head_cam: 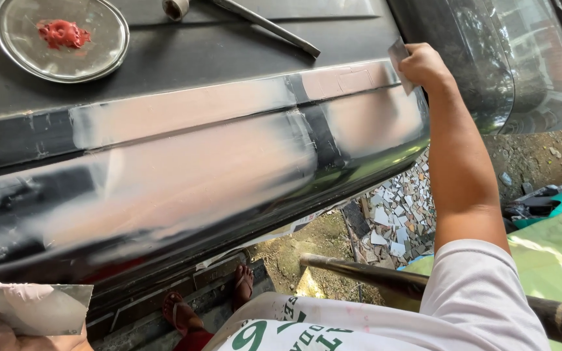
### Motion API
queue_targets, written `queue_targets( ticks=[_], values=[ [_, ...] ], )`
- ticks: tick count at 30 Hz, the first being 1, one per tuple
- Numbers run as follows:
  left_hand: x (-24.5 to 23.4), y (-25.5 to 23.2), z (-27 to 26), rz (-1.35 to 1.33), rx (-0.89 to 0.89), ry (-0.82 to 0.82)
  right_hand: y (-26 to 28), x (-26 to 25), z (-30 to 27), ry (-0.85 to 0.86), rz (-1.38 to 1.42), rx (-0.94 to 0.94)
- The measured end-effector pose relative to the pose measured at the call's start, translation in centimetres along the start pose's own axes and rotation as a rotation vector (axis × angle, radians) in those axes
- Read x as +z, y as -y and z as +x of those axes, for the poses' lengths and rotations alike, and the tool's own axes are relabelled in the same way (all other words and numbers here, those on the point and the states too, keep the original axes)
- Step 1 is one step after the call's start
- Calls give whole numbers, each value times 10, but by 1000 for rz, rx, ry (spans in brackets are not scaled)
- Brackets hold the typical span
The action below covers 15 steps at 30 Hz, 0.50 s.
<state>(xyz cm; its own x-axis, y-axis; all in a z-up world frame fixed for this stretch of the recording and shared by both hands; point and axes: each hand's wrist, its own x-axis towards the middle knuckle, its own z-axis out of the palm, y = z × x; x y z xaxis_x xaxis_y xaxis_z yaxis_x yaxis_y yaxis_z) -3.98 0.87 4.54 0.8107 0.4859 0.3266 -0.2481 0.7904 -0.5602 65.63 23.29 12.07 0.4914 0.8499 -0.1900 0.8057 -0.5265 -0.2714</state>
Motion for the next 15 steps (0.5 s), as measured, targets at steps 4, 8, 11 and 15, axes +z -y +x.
queue_targets(
  ticks=[4,8,11,15],
  values=[
    [-51,-20,-33,802,1341,-405,0,0,-2,-25,-19,79],
    [-38,-7,-2,1491,1439,-823,15,2,-9,4,61,118],
    [-42,-14,0,1307,1387,-768,27,6,-15,33,134,123],
    [-43,-23,8,1719,1642,-869,61,17,-36,78,136,70]
  ],
)
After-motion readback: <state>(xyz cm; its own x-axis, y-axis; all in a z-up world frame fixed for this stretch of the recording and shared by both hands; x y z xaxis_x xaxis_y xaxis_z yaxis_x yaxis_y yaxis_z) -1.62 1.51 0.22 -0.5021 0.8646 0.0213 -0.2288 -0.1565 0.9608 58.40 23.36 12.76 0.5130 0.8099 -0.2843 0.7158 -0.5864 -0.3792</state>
